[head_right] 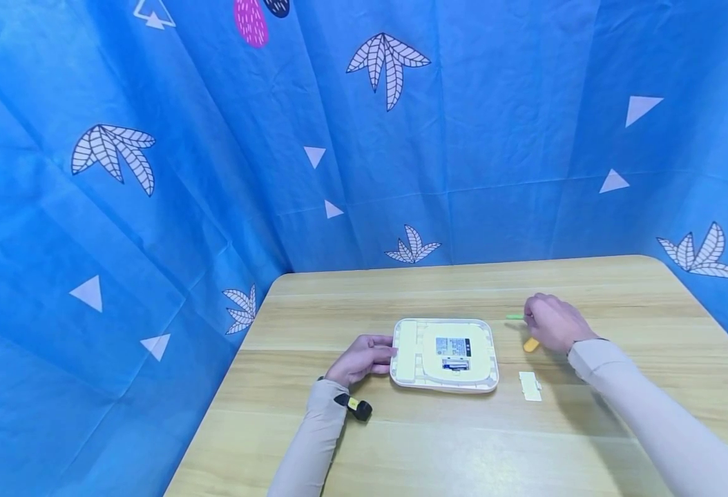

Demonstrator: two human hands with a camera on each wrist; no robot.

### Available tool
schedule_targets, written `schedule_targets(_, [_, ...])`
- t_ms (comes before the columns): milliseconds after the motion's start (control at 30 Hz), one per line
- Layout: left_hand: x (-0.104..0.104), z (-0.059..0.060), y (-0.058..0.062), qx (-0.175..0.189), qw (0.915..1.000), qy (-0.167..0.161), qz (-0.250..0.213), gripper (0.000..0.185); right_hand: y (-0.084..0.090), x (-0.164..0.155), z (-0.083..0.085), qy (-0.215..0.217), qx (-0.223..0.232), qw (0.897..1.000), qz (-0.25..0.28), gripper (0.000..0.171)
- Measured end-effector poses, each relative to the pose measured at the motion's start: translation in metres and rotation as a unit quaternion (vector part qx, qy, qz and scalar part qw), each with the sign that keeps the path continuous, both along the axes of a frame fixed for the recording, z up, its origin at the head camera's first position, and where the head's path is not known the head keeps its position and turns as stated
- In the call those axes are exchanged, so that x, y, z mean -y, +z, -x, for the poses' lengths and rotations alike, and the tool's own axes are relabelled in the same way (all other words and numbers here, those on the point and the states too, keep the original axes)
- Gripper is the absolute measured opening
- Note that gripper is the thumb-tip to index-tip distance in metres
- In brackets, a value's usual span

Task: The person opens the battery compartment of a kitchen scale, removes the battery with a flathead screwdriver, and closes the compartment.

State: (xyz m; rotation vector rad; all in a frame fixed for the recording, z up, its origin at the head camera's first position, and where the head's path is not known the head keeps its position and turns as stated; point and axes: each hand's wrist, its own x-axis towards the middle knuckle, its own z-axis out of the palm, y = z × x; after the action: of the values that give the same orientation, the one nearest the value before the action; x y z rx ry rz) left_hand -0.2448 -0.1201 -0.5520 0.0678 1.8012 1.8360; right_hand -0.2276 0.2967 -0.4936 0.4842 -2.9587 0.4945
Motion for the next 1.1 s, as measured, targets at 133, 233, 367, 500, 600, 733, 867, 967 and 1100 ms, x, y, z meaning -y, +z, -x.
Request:
schedule_targets(133, [0.0, 0.0, -0.001, -0.001, 1.0, -0.001, 0.002, 0.047, -0.006, -0.001, 0.003, -0.005, 0.0, 1.0, -0.005, 0.004])
schedule_targets(233, [0.0, 0.001, 0.0, 0.0, 1.0, 0.0, 0.002, 0.047, -0.01, -0.002, 0.005, -0.008, 0.002, 1.0, -0.009, 0.002])
schedule_targets(367, [-0.001, 0.0, 0.001, -0.002, 1.0, 0.0, -0.001, 0.047, -0.014, -0.003, 0.007, -0.008, 0.006, 1.0, -0.014, 0.004])
schedule_targets(500, [-0.001, 0.0, 0.0, -0.004, 1.0, -0.001, -0.001, 0.047, -0.017, -0.004, 0.007, -0.002, 0.007, 1.0, -0.021, 0.006])
schedule_targets(600, [0.0, 0.0, -0.001, -0.003, 1.0, -0.001, -0.002, 0.046, -0.019, -0.005, 0.007, 0.001, 0.007, 1.0, -0.026, 0.005])
schedule_targets(733, [0.0, 0.0, -0.001, -0.002, 1.0, 0.0, -0.003, 0.045, -0.02, -0.005, 0.008, -0.002, 0.011, 0.999, -0.033, 0.005])
schedule_targets(867, [0.0, 0.0, -0.002, -0.001, 1.0, -0.001, -0.003, 0.046, -0.021, -0.004, 0.009, -0.009, 0.022, 0.999, -0.041, 0.005])
schedule_targets(967, [0.001, 0.0, -0.002, -0.001, 1.0, -0.005, -0.004, 0.046, -0.023, -0.003, 0.011, -0.016, 0.027, 0.998, -0.046, 0.006])
schedule_targets(1100, [0.001, 0.001, -0.001, 0.0, 1.0, -0.007, -0.006, 0.046, -0.025, -0.003, 0.014, -0.023, 0.032, 0.998, -0.051, 0.004])
